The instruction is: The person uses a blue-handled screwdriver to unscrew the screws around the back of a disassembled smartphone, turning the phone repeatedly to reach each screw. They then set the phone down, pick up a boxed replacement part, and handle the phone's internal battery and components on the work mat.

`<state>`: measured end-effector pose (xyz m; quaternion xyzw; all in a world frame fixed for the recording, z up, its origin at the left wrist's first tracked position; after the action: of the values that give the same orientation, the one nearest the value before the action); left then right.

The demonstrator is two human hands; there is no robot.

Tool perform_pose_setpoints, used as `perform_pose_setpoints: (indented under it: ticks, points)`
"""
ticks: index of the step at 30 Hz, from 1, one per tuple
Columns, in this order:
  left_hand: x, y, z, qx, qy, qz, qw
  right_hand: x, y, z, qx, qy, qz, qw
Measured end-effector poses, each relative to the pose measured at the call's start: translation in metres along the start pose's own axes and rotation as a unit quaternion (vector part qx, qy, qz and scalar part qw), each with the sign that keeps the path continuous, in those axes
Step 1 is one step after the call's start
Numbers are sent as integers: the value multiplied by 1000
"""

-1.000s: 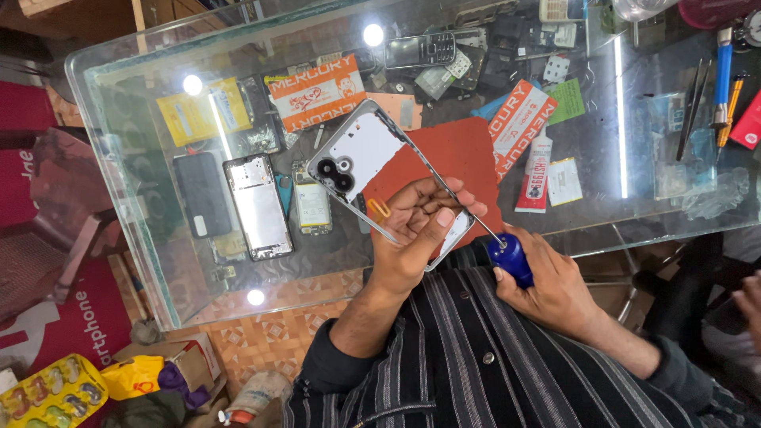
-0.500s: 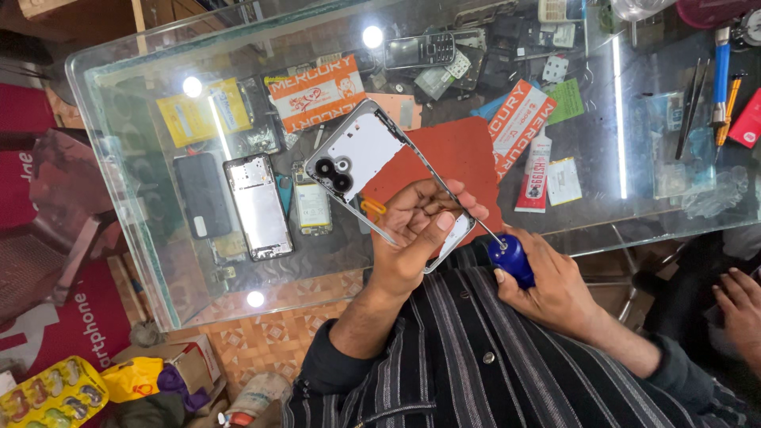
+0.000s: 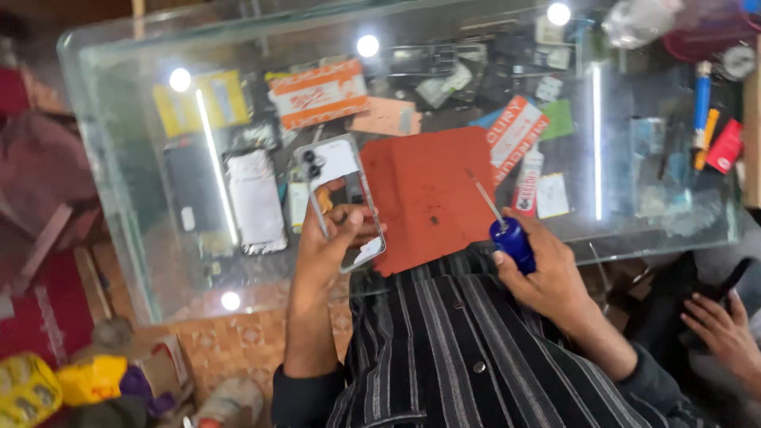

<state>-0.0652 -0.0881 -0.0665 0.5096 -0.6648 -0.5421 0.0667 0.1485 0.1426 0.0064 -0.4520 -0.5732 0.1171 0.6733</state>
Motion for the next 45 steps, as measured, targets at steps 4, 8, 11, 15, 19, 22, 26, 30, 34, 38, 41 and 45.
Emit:
perform_pose_setpoints:
  ticks: [4, 8, 11, 15, 19, 22, 26, 30, 34, 38, 41, 45]
  points:
    - [37, -9, 2, -10, 63, 70, 995, -14, -6, 14, 7, -5, -33, 999]
    - [51, -3, 0, -41, 151, 212, 965, -39, -21, 18, -29, -9, -15, 999]
    - [50, 13, -6, -112, 205, 402, 885, -64, -37, 19, -14, -16, -2, 1000]
    - [38, 34, -19, -270, 213, 532, 774, -97, -55, 19, -9, -24, 2, 1000]
    - [39, 38, -37, -266, 182, 547, 773, -130, -70, 22, -34, -46, 162, 985]
    - [37, 43, -54, -306, 171, 504, 789, -148, -88, 34, -16, -84, 298, 951]
    - [40, 41, -58, -229, 55, 167, 957, -162, -127, 62, 63, -126, 268, 953]
    - [62, 53, -67, -250, 43, -63, 965, -191, -196, 75, 272, -167, 73, 945]
    - [131, 77, -93, -330, 97, -204, 916, -234, -258, 68, 342, -297, 109, 885]
    - [248, 101, -140, -371, 207, -264, 866, -302, -294, 76, 351, -317, 103, 875]
    - [345, 118, -168, -362, 245, -274, 857, -370, -314, 95, 393, -248, 9, 886]
    - [448, 139, -194, -296, 281, -262, 874, -447, -331, 123, 364, -204, -200, 886]
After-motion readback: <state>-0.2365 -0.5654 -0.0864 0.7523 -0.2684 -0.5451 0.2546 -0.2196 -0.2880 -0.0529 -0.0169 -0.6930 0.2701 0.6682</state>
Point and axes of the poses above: each hand's wrist, its own z-axis towards the middle knuckle, its own x-axis out of the back of the hand, y = z × x, the point moved 4 cm from there along z, towards the middle knuckle
